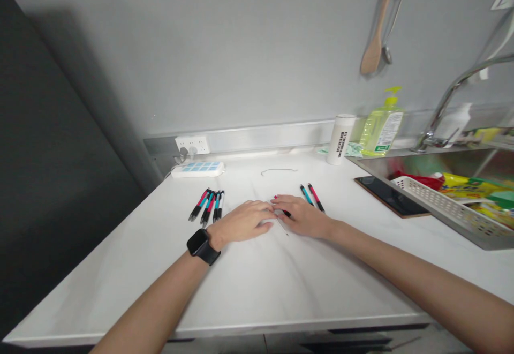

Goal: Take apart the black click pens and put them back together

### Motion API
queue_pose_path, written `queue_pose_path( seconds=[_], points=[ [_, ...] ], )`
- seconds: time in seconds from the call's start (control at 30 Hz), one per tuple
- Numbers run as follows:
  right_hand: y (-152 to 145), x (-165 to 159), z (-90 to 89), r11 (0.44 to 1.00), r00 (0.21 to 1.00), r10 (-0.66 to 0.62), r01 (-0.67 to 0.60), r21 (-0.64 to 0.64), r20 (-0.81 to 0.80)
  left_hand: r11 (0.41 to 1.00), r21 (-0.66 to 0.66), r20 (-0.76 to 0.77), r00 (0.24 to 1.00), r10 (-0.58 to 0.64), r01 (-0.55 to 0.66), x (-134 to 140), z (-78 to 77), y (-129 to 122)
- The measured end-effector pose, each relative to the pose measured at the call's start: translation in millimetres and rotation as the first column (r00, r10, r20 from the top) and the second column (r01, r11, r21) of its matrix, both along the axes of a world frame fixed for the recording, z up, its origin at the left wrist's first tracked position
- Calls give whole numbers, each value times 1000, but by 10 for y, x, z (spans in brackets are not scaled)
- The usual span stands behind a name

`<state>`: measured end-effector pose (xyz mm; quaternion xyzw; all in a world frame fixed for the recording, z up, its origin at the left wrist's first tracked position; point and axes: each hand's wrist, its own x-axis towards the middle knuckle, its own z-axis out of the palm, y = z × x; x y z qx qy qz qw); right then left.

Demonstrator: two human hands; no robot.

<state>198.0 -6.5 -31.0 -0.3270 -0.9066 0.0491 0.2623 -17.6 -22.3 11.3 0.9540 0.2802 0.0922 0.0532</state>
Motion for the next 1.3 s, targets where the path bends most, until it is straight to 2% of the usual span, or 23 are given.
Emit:
queue_pose_path(
  seconds=[0.33, 0.57, 0.9, 1.03, 1.17, 1.3],
  points=[
    [-52, -4, 100, 999, 999, -28, 27, 32, 42, 999, -16, -21, 998, 51, -51, -37, -40, 48],
    [-63, -11, 115, 998, 998, -50, 48, 35, 44, 996, 47, 2, 997, 81, -81, -29, -14, 55],
    [-53, -9, 127, 998, 999, -47, 46, 39, 20, 998, 59, 1, 1000, 29, -29, -38, -66, 80],
    [-32, 3, 104, 998, 1000, -27, 26, 60, 9, 995, 56, -6, 997, 77, -76, -34, -48, 63],
    [-23, -3, 90, 997, 1000, 17, -17, 77, 13, 978, 93, -23, 982, 189, -186, -26, -22, 44],
    [-30, -6, 86, 999, 1000, -21, 20, 50, 16, 963, 109, -27, 968, 250, -246, -33, -30, 36]
  ],
)
